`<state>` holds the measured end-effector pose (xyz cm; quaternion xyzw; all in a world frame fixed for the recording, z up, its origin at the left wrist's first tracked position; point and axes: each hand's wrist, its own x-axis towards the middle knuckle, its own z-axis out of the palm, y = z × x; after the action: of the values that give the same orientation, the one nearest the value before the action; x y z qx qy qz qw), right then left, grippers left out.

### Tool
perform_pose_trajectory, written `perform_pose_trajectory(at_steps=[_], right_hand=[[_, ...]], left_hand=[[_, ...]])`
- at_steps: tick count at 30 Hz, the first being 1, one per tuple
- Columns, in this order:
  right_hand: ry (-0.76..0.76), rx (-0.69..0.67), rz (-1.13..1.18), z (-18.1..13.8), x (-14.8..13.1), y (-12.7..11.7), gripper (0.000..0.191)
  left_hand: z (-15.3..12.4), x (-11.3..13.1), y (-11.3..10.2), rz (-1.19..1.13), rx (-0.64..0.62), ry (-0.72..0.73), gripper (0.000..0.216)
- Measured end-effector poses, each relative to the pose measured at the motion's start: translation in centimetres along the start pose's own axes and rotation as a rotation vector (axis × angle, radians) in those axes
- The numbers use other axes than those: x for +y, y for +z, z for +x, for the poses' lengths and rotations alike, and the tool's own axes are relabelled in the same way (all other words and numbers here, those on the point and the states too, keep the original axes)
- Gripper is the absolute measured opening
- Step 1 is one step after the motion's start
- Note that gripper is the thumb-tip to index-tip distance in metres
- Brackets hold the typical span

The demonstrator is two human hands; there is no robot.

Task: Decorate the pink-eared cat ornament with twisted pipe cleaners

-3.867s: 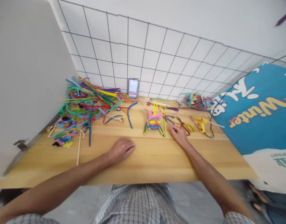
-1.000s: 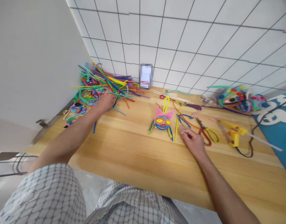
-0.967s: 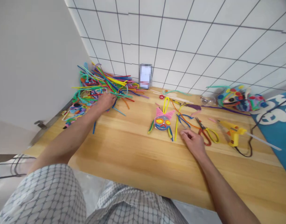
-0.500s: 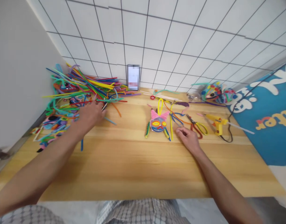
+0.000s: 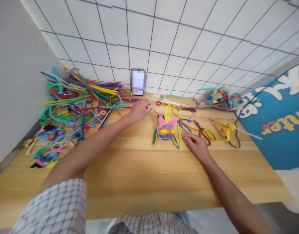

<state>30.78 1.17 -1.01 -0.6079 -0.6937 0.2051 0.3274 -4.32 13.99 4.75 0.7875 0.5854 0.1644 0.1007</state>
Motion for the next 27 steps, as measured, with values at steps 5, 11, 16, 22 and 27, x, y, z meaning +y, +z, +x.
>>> perform_pose_trajectory(at_steps=[5, 11, 16, 22, 27], right_hand=[[0.011, -0.003, 0.023, 0.1, 0.3, 0.0, 0.033], [0.031, -0.007, 0.069, 0.1, 0.4, -0.2, 0.033], [0.027, -0.018, 0.084, 0.1, 0.3, -0.2, 0.033], [0.035, -0.019, 0.089, 0.1, 0.0, -0.2, 0.034], [0.046, -0.014, 0.095, 0.1, -0.1, -0.3, 0.034]], left_hand=[[5.5, 3.1, 3.0, -0.037, 0.004, -0.107, 0.040], [7.1, 3.1, 5.0, -0.014, 0.002, -0.141, 0.032], [6.9, 1.7, 5.1, -0.011, -0.006, -0.128, 0.028], [7.1, 2.0, 5.3, -0.027, 0.019, -0.119, 0.044], [7.3, 1.8, 5.3, 0.002, -0.008, -0.088, 0.030]])
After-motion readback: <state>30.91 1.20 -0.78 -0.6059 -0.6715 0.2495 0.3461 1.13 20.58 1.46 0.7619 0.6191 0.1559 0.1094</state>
